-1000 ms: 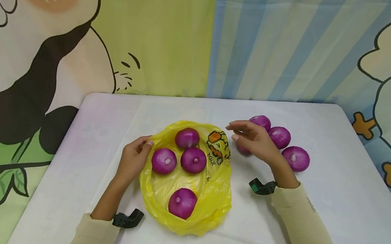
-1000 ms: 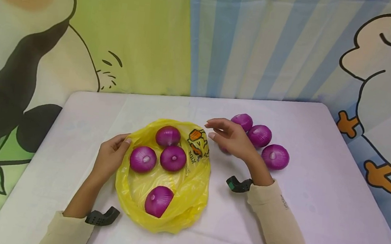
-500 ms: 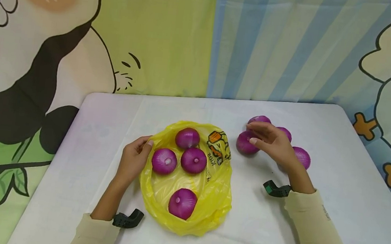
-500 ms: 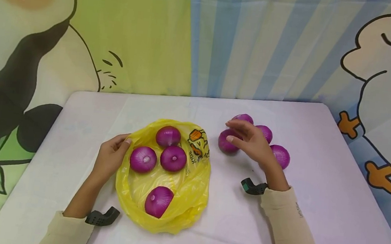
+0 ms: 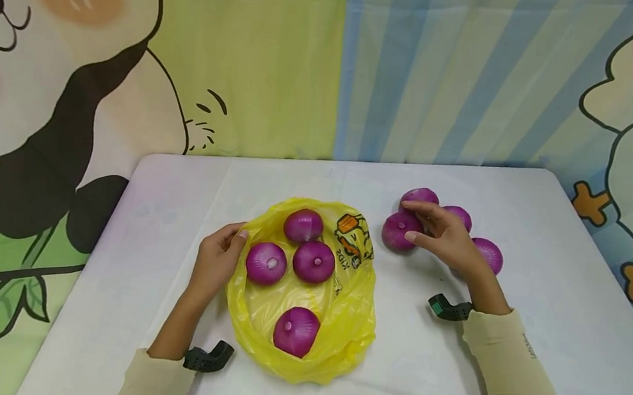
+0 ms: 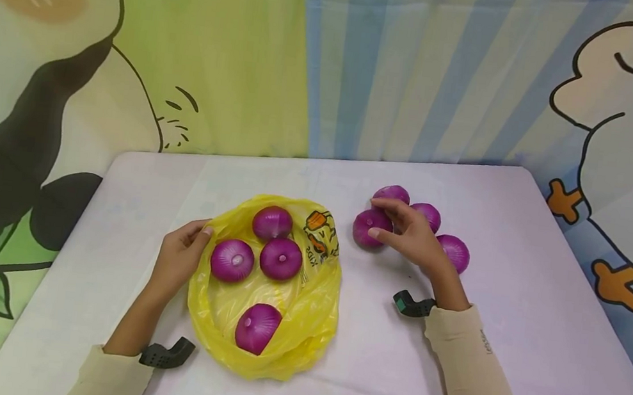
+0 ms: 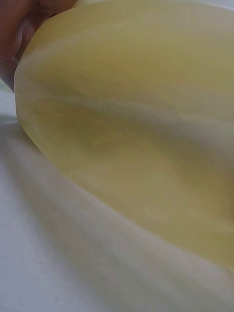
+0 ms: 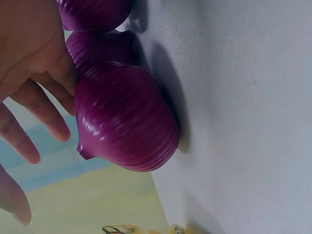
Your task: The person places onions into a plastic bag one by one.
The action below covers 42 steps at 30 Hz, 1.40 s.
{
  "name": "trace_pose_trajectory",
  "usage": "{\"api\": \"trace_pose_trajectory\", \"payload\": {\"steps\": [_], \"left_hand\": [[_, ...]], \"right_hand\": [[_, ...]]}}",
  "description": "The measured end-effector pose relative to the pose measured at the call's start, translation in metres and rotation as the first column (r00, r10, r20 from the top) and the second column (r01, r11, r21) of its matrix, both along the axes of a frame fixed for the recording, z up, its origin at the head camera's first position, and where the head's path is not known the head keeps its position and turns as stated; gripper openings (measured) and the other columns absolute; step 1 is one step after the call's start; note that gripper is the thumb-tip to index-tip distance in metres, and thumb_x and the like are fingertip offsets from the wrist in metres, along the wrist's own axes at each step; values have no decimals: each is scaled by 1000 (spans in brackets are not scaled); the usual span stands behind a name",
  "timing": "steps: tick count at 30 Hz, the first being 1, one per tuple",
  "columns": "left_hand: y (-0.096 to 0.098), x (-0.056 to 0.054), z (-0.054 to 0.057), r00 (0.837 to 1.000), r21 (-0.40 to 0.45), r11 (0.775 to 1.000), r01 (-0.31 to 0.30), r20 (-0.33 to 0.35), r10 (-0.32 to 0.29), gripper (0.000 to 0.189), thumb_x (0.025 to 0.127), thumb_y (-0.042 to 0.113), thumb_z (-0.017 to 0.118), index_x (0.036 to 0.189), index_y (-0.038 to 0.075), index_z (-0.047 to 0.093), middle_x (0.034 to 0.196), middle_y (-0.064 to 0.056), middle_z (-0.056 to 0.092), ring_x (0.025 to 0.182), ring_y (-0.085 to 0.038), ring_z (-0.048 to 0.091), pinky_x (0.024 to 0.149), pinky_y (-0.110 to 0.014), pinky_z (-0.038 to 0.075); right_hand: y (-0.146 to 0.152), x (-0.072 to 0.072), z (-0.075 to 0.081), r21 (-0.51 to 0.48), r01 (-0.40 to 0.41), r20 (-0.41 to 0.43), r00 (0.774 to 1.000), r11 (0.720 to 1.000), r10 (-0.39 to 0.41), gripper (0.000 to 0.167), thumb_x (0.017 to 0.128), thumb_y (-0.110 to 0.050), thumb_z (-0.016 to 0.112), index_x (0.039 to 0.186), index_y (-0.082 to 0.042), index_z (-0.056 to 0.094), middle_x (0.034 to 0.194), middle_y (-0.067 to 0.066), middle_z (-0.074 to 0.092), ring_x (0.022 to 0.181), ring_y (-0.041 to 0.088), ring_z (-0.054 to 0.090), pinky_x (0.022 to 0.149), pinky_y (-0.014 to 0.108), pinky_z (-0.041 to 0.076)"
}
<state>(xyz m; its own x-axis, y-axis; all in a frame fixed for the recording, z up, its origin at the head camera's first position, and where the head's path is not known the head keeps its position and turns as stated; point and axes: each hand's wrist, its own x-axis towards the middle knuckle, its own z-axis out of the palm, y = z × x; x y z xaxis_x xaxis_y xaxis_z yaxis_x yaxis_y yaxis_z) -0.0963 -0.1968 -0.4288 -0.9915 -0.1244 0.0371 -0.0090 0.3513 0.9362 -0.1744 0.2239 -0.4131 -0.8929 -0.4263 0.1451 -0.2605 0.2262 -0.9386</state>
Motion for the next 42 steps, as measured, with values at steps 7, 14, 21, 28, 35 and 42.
{"api": "trace_pose_trajectory", "payload": {"steps": [7, 14, 21, 28, 35, 42], "left_hand": [[0, 0, -1, 1000, 1, 1000, 0, -10, 0, 34, 101, 30, 55, 120, 4, 67, 107, -11, 70, 91, -19, 64, 73, -20, 52], [-1, 0, -1, 1000, 7, 1000, 8, -2, -8, 35, 101, 31, 54, 120, 4, 67, 107, -11, 70, 93, -19, 65, 75, -20, 52], [-1, 0, -3, 1000, 10, 1000, 10, -2, -10, 36, 101, 32, 54, 119, 4, 67, 107, -11, 70, 93, -19, 65, 75, -20, 52], [0, -1, -3, 1000, 1, 1000, 3, -1, -3, 36, 101, 33, 54, 120, 5, 67, 108, -10, 70, 92, -19, 64, 74, -20, 52], [-1, -1, -4, 1000, -6, 1000, 0, 10, 0, 37, 101, 35, 54, 120, 6, 67, 107, -9, 70, 93, -18, 63, 74, -20, 51], [0, -1, -4, 1000, -3, 1000, -6, 8, 6, 36, 101, 33, 54, 120, 5, 67, 106, -10, 70, 92, -18, 63, 74, -19, 51]], "right_hand": [[-2, -2, -1, 94, 20, 10, 1000, 995, -21, 56, 89, -9, 73, 139, -5, 50, 144, 12, 45, 139, 25, 34, 109, 37, 29], [-3, -3, -2, 80, -5, 6, 1000, 997, 4, 57, 88, -6, 73, 139, -3, 49, 142, 14, 47, 138, 27, 34, 110, 39, 28], [-7, -7, -12, 221, 3, 9, 1000, 975, -5, 64, 83, -17, 79, 140, -10, 50, 146, 12, 44, 141, 29, 29, 111, 48, 25], [-11, -8, -17, 324, -1, -9, 1000, 946, 4, 76, 79, -28, 83, 144, -18, 45, 151, 10, 36, 139, 35, 30, 106, 59, 29], [-11, -8, -19, 376, 6, 18, 1000, 927, -13, 70, 81, -34, 81, 142, -20, 49, 150, 14, 37, 133, 38, 39, 102, 60, 36], [-10, -8, -22, 394, 28, 37, 998, 919, -47, 68, 80, -40, 80, 140, -22, 51, 149, 15, 39, 128, 39, 43, 98, 59, 40]]}}
